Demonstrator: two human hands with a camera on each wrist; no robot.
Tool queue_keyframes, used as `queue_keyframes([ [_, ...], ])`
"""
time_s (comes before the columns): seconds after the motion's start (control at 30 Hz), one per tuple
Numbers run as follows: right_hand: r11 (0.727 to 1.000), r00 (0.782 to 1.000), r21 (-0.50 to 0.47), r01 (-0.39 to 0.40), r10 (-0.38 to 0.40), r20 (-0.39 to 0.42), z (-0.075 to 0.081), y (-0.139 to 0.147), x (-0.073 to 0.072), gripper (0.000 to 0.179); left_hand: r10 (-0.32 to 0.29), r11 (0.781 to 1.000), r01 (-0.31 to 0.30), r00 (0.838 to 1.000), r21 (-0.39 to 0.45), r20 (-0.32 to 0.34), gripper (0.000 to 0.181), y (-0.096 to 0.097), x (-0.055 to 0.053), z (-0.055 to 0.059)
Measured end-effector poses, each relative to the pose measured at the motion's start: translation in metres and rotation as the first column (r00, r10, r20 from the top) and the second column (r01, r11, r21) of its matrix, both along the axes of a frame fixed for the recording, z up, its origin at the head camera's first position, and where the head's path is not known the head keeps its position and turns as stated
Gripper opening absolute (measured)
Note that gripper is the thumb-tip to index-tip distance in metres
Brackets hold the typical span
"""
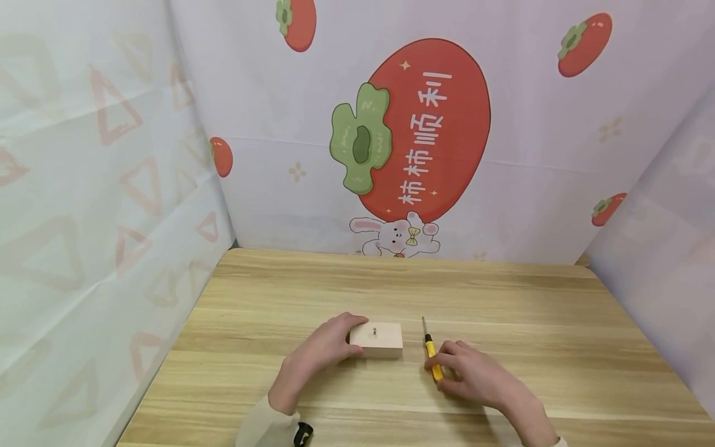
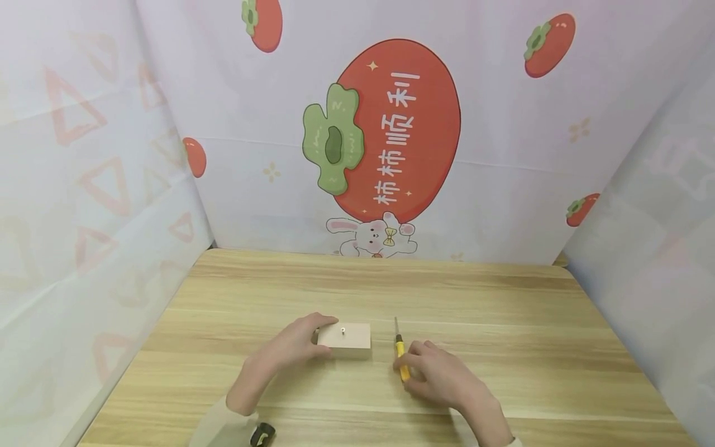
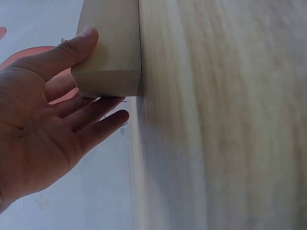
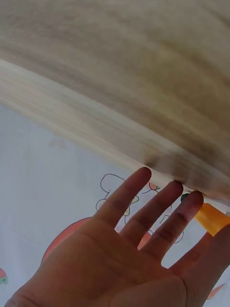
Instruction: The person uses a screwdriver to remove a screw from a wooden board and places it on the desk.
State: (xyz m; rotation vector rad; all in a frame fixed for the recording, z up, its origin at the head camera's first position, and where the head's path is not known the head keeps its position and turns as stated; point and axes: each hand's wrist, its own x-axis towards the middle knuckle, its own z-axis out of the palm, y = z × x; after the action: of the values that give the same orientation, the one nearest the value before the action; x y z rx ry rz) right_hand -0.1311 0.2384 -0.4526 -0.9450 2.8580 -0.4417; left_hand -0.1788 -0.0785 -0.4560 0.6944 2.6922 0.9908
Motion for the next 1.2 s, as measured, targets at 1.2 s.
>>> queue_keyframes([
  [1.2,0.960,0.850,-0.220,-0.172,0.031,-0.527,0.030,-0.007,-0.011,0.028,0.015,1.000,-0.015,1.000,-0.006,-0.001,0.061,0.000,0.004,0.003],
])
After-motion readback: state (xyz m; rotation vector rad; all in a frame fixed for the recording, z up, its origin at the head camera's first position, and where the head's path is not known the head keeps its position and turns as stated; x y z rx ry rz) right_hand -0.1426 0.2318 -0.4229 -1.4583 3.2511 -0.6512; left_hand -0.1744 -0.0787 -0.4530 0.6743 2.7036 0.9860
